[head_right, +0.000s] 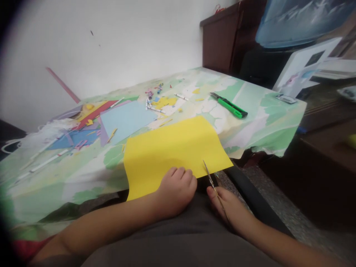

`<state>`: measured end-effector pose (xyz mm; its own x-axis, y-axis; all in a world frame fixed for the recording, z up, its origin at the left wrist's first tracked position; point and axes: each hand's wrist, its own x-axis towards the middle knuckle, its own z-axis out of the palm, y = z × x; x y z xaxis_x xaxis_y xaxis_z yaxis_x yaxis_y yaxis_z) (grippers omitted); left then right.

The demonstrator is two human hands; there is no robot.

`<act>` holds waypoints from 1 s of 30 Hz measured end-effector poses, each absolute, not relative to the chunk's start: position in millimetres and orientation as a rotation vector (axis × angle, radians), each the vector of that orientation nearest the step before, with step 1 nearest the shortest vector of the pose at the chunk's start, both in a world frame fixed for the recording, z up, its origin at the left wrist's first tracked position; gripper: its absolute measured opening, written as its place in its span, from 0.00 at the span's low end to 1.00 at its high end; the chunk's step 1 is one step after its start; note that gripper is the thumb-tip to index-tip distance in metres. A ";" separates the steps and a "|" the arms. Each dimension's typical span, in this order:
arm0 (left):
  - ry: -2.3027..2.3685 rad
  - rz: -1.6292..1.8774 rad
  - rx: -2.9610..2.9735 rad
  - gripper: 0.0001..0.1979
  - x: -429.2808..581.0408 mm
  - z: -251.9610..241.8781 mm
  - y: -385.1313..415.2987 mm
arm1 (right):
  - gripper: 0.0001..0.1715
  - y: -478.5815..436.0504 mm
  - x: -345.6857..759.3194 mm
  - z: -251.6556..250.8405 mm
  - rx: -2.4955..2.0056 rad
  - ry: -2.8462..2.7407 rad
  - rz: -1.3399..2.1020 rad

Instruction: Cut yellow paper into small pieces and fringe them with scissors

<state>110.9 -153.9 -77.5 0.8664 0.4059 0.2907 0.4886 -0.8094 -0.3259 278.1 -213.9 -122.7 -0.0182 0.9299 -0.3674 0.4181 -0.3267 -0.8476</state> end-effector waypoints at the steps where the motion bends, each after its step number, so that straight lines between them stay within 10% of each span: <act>1: -0.658 -0.305 -2.642 0.06 111.0 -77.8 -154.2 | 0.32 -213.7 277.7 -120.7 -1.768 -1.420 1.308; 30: -0.723 -0.347 -2.579 0.06 110.4 -81.8 -155.0 | 0.32 -208.3 276.0 -123.4 -1.710 -1.392 1.365</act>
<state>110.4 -155.0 -81.8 0.8321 0.4321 0.3477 0.5416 -0.7681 -0.3416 276.0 -208.3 -123.4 -0.0477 0.9304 -0.3634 0.3814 -0.3193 -0.8675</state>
